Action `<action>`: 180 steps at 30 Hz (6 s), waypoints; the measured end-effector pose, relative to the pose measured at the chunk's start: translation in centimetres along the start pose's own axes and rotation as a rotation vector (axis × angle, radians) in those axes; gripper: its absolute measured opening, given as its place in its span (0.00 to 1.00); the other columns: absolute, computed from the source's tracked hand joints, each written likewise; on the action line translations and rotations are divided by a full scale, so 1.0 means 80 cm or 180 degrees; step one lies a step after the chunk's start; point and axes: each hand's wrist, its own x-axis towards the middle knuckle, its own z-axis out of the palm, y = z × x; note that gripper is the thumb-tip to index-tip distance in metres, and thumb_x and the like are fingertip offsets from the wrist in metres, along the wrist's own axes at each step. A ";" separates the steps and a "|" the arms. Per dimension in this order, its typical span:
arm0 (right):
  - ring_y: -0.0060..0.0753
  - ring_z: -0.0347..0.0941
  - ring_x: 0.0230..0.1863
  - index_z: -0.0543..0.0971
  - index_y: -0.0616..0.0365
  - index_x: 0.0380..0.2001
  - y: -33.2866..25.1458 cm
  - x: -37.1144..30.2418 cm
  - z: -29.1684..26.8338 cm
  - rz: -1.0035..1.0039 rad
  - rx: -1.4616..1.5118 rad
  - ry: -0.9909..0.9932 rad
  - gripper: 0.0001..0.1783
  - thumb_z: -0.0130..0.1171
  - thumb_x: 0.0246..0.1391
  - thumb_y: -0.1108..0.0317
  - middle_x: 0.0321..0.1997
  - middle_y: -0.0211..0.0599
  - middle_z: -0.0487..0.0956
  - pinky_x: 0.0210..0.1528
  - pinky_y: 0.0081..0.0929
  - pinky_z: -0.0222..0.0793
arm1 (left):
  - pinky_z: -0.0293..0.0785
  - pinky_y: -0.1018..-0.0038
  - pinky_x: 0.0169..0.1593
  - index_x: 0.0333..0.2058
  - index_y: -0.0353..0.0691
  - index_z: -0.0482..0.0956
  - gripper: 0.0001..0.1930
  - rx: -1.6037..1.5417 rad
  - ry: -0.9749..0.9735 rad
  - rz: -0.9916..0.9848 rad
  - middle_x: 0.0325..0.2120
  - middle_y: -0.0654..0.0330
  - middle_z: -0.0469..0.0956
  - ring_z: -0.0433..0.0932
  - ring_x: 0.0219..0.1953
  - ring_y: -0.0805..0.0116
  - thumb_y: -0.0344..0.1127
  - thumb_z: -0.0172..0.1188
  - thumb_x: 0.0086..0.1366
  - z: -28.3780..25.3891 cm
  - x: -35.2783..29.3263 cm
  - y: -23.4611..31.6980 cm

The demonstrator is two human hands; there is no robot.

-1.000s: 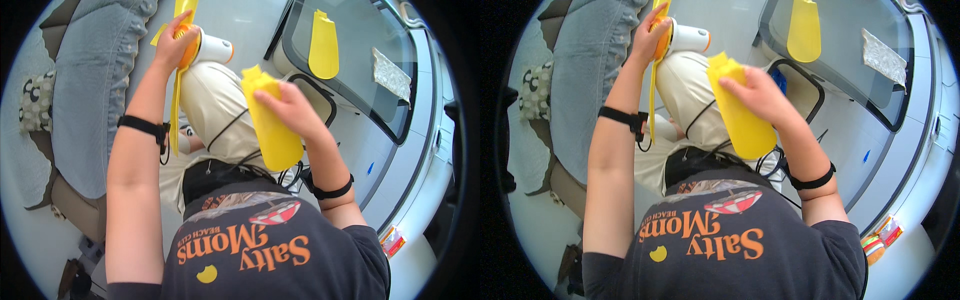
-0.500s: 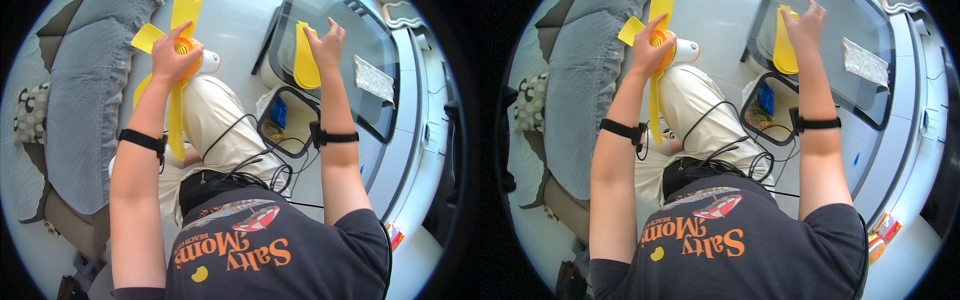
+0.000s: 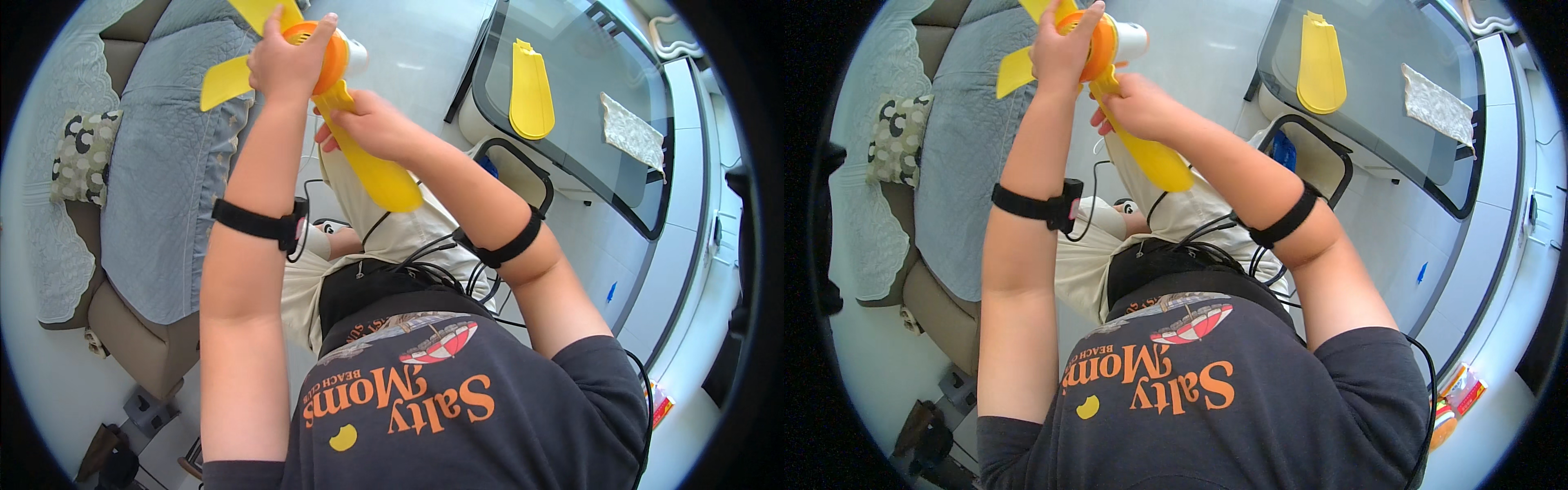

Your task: The person assembles a small yellow fan by attaching blades to the central hub, then disassembles it by removing the blades and placing them on a nearby table. The person handles the fan and its components by hand throughout the process.

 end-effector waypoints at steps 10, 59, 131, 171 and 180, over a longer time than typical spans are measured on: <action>0.33 0.83 0.38 0.76 0.69 0.45 0.019 -0.054 -0.056 0.0684 -0.0691 -0.0356 0.15 0.47 0.64 0.68 0.37 0.42 0.84 0.46 0.32 0.77 | 0.69 0.56 0.55 0.55 0.48 0.75 0.32 0.0520 0.0229 0.2075 0.47 0.54 0.75 0.73 0.51 0.51 0.61 0.63 0.57 0.005 -0.046 -0.042; 0.57 0.79 0.37 0.80 0.66 0.30 0.030 -0.052 -0.028 0.0266 -0.3141 0.1209 0.21 0.50 0.65 0.58 0.33 0.55 0.82 0.41 0.48 0.75 | 0.77 0.58 0.39 0.20 0.43 0.83 0.13 -0.0351 -0.1671 0.2498 0.24 0.52 0.81 0.81 0.31 0.49 0.45 0.58 0.51 0.065 -0.029 0.018; 0.47 0.79 0.42 0.81 0.59 0.33 0.018 -0.017 -0.044 0.0342 -0.3379 0.0786 0.22 0.49 0.65 0.50 0.36 0.43 0.83 0.43 0.44 0.75 | 0.75 0.63 0.40 0.30 0.47 0.82 0.13 0.0196 -0.0576 0.2022 0.30 0.62 0.76 0.79 0.36 0.56 0.49 0.57 0.61 0.028 -0.023 -0.009; 0.32 0.80 0.46 0.81 0.63 0.48 -0.018 -0.051 -0.247 -0.1659 -0.3294 0.3507 0.28 0.69 0.53 0.51 0.44 0.42 0.84 0.50 0.28 0.74 | 0.75 0.68 0.41 0.29 0.41 0.88 0.18 -0.1340 0.0323 -0.0409 0.28 0.60 0.84 0.81 0.33 0.66 0.46 0.53 0.59 -0.086 0.105 -0.111; 0.49 0.79 0.48 0.78 0.64 0.44 -0.039 0.017 0.025 -0.0545 -0.1952 0.0445 0.20 0.55 0.61 0.56 0.46 0.52 0.82 0.50 0.40 0.73 | 0.73 0.58 0.44 0.34 0.29 0.82 0.26 -0.0612 0.0104 -0.0407 0.34 0.42 0.82 0.81 0.39 0.50 0.51 0.49 0.66 -0.038 0.128 -0.077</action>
